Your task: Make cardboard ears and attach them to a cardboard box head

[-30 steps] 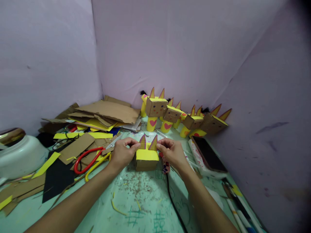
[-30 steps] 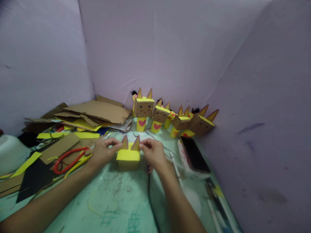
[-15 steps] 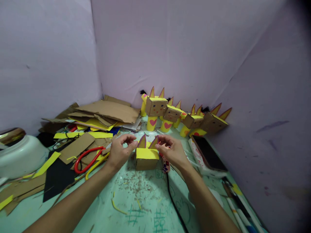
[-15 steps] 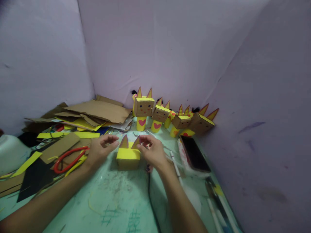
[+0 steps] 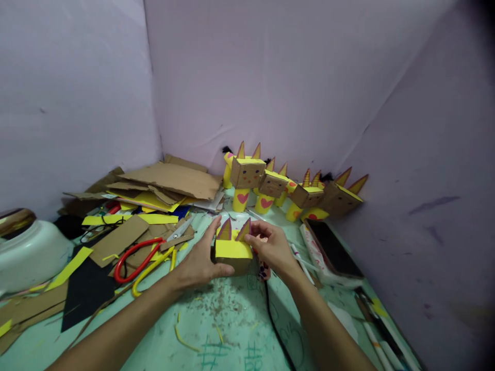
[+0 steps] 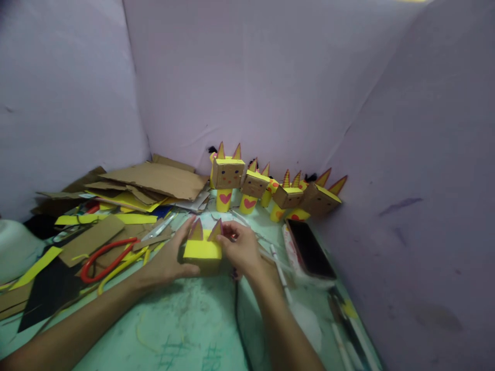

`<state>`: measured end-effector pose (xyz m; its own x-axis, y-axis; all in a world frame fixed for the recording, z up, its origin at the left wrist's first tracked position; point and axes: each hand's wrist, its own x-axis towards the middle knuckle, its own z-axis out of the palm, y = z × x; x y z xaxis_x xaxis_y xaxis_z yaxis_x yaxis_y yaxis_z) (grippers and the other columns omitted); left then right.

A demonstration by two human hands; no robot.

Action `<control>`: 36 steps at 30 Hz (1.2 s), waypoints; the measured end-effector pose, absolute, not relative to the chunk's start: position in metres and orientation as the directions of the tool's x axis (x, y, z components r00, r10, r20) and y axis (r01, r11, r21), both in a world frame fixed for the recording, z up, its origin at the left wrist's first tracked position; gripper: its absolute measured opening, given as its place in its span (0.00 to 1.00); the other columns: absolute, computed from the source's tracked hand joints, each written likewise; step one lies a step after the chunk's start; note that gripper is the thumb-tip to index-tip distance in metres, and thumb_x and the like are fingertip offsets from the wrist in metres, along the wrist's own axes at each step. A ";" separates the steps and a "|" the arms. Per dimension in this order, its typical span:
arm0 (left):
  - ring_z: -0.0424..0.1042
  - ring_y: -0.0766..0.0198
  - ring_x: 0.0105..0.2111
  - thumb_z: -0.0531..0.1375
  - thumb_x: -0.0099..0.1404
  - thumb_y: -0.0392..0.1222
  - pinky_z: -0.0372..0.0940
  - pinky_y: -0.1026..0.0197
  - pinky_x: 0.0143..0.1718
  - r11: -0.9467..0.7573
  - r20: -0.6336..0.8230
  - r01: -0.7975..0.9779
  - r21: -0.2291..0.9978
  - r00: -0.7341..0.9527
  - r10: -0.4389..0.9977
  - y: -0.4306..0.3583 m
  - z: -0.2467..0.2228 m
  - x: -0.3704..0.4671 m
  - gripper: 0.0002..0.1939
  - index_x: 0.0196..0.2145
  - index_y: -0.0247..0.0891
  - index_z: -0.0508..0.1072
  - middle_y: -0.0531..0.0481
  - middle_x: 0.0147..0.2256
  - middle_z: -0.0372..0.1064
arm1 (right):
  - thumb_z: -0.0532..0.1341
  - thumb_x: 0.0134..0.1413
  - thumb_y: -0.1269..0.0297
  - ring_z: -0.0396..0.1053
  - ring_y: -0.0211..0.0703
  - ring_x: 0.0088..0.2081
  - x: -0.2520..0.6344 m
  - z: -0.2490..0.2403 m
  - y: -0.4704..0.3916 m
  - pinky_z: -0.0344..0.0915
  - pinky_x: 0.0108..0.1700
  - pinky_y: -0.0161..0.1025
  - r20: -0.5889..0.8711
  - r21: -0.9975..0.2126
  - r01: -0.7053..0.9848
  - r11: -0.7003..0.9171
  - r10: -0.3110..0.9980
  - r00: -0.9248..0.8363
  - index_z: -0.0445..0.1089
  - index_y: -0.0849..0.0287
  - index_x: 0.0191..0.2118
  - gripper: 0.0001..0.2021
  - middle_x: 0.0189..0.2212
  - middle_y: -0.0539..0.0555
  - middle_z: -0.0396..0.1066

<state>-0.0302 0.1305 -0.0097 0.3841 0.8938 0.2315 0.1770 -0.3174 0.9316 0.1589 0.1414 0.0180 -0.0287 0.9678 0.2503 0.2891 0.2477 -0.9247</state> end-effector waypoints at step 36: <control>0.66 0.52 0.49 0.68 0.42 0.38 0.61 0.55 0.50 -0.245 0.189 0.167 0.955 0.293 0.937 0.126 -0.004 -0.024 0.43 0.56 0.36 0.59 0.45 0.51 0.67 | 0.61 0.38 0.68 0.71 0.47 0.31 0.163 0.027 0.143 0.66 0.35 0.40 0.214 -0.896 0.375 0.236 0.972 -0.101 0.77 0.60 0.28 0.08 0.27 0.54 0.77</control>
